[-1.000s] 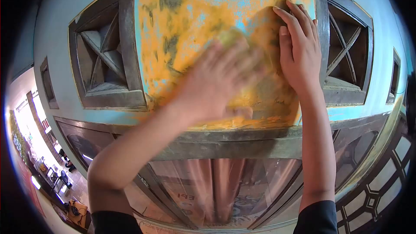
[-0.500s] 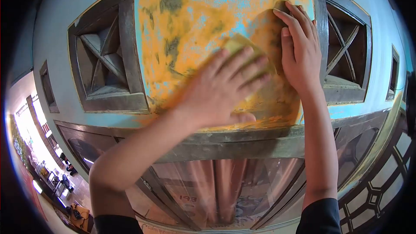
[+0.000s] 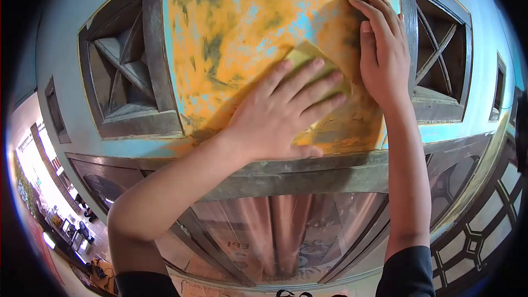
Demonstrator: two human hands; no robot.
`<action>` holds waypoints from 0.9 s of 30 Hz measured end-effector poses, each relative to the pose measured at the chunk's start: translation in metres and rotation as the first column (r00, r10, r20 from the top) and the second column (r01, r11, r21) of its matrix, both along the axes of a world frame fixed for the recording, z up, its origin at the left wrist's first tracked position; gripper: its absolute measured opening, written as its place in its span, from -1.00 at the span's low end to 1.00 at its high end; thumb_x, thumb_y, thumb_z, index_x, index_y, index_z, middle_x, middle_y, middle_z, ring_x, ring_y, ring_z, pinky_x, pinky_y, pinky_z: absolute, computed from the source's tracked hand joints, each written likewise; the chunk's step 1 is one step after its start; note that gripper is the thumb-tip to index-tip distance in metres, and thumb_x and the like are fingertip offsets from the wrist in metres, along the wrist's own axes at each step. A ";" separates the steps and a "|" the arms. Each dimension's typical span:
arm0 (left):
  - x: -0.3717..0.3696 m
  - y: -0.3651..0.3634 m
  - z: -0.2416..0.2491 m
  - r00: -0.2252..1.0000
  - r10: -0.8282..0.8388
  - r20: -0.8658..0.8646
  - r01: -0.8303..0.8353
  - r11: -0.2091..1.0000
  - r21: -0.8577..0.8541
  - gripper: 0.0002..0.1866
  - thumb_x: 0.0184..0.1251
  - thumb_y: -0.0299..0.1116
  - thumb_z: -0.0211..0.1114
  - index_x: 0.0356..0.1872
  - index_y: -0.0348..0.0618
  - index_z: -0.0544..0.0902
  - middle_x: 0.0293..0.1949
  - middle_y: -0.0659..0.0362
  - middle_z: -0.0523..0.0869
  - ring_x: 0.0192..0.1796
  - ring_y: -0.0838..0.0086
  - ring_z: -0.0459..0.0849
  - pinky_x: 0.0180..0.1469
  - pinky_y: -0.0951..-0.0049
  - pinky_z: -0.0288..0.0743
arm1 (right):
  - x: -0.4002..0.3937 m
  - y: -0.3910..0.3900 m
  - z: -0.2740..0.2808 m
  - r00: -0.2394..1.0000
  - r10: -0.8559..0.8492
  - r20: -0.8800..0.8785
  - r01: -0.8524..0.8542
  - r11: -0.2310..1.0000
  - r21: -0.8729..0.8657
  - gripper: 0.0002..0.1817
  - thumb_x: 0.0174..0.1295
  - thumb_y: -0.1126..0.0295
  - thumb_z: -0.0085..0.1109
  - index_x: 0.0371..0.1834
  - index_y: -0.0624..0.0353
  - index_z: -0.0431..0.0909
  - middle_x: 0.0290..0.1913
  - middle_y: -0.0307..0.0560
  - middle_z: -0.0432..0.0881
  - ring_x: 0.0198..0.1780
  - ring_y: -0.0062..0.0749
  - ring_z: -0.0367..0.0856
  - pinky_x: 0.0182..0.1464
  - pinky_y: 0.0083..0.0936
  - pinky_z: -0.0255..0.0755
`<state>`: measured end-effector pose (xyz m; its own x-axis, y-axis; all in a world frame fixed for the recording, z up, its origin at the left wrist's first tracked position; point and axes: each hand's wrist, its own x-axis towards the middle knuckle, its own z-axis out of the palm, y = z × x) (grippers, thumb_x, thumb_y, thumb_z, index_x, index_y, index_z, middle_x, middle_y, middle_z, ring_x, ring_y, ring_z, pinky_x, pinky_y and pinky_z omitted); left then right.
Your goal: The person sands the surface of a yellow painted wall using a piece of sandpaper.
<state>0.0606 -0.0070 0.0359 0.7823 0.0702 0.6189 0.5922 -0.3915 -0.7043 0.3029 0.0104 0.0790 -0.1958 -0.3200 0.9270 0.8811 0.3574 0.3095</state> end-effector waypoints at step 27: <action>0.023 0.010 0.129 0.859 0.062 0.508 -0.167 0.972 0.164 -0.20 0.56 0.30 -0.10 0.66 0.13 0.07 0.70 0.14 0.00 0.71 0.12 -0.08 0.69 0.00 -0.30 | -0.001 -0.007 -0.010 0.998 -0.051 -0.025 0.050 0.998 -0.045 -0.57 0.45 0.42 0.03 0.37 -0.04 0.51 0.41 -0.01 0.52 0.52 0.03 0.37 0.58 0.03 0.12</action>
<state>0.0834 0.0031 0.1648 0.3614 -0.0228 0.9321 0.9148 -0.1850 -0.3592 0.3023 0.0037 0.0694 -0.1860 -0.2690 0.9450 0.9060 0.3252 0.2709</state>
